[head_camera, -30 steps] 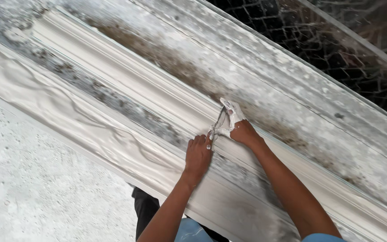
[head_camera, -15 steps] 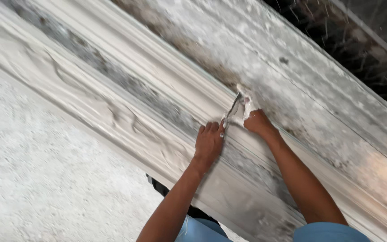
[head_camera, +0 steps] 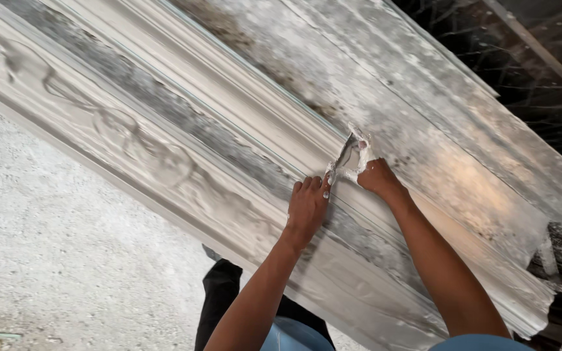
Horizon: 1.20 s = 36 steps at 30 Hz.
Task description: The person applies a white plaster-like substance to a long, grooved architectural molding using a metal trowel and a red plastic float. They repeatedly scoop material from a bucket, spread it along the molding, and smooth the surface to fill grooves and create an even finish.
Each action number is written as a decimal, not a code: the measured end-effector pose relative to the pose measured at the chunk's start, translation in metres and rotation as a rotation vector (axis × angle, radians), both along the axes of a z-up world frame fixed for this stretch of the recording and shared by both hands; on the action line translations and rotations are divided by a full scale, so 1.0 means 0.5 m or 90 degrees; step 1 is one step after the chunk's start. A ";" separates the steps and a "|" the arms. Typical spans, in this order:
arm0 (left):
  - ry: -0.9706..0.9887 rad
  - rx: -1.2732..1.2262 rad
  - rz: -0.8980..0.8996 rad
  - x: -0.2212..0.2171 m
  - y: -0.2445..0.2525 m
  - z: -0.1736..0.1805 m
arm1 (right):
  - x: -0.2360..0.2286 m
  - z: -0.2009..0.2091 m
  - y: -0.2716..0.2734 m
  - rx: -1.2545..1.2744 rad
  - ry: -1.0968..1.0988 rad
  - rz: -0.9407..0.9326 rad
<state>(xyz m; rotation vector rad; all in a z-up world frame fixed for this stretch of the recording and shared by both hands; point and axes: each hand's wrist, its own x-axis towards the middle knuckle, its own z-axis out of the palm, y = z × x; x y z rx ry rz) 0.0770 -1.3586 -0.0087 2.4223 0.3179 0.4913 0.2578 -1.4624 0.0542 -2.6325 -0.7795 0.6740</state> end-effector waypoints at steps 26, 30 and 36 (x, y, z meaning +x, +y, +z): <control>0.022 -0.014 -0.053 0.077 -1.145 0.008 | 0.095 -0.047 -1.181 0.031 0.031 0.009; 0.034 0.004 -0.082 0.090 -1.224 -0.015 | 0.088 -0.009 -1.250 0.058 0.046 -0.019; 0.056 0.043 -0.137 0.101 -1.321 -0.047 | 0.076 -0.016 -1.369 0.234 0.064 0.005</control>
